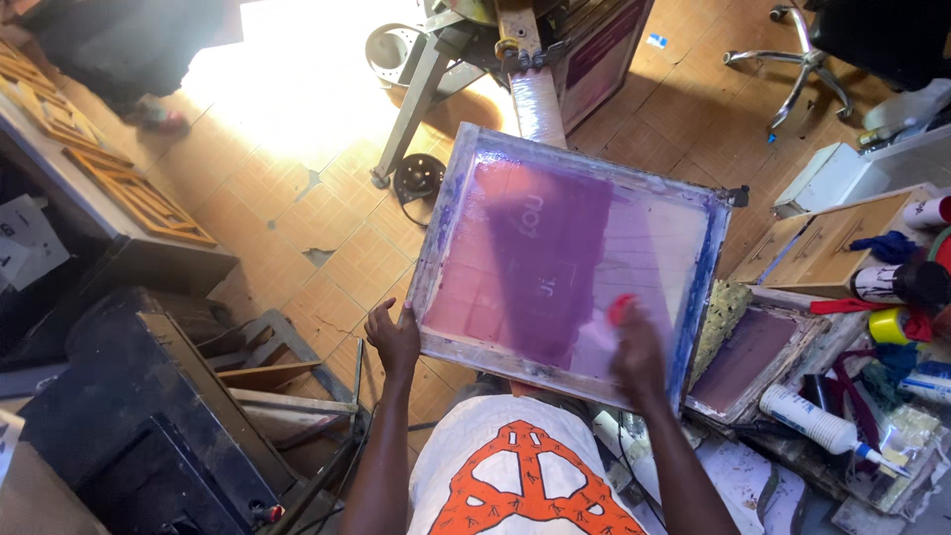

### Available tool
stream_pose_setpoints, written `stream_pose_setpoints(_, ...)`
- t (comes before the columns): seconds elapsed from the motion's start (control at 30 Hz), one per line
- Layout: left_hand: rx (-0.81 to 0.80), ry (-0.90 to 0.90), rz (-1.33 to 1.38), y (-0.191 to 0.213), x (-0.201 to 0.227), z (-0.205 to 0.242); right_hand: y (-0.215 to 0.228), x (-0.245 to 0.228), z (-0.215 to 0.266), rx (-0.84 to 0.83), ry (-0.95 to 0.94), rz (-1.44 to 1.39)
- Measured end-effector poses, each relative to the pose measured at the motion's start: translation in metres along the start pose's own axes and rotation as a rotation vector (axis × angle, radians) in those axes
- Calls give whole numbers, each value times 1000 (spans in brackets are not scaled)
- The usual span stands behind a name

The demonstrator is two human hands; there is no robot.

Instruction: The person wipes a screen printing frame with a red cloth, then uses a hairdryer to dry the frame's surface. The frame is held steady while the hairdryer is moved across the mesh.

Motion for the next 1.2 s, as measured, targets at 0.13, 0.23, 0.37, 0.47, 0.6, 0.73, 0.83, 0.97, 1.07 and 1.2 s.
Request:
stream_pose_setpoints(0.13,-5,-6,18,5,4,3,-13,116,15,166,-123,284)
stream_pose_setpoints(0.23,9,-21,8,3,4,4,-11,117,14,515,-935,-1066)
stream_pose_setpoints(0.37,14,-2,42,3,4,7,3,21,-30,150,-278,-268)
stream_pose_setpoints(0.47,13,13,56,7,9,6,1,15,-38,30,-41,107)
stream_pose_setpoints(0.6,14,10,48,6,8,6,23,83,-34,185,-266,257)
stream_pose_setpoints(0.73,8,10,46,7,18,10,12,24,-41,97,-161,251)
stream_pose_setpoints(0.83,0,4,42,4,23,7,-2,-2,-46,-50,-1,240)
stream_pose_setpoints(0.97,24,-51,58,-1,25,1,14,87,-38,98,-313,266)
stream_pose_setpoints(1.07,26,-64,54,-8,27,-5,9,142,-20,255,-600,-507)
stream_pose_setpoints(1.2,20,-74,36,-19,30,-14,8,44,-53,51,-356,300)
Point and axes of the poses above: each hand's wrist, its own z-axis away from the middle knuckle, its own y-axis out of the back of the hand, x = y × z, the point moved 8 cm from there along -z, towards the middle knuckle
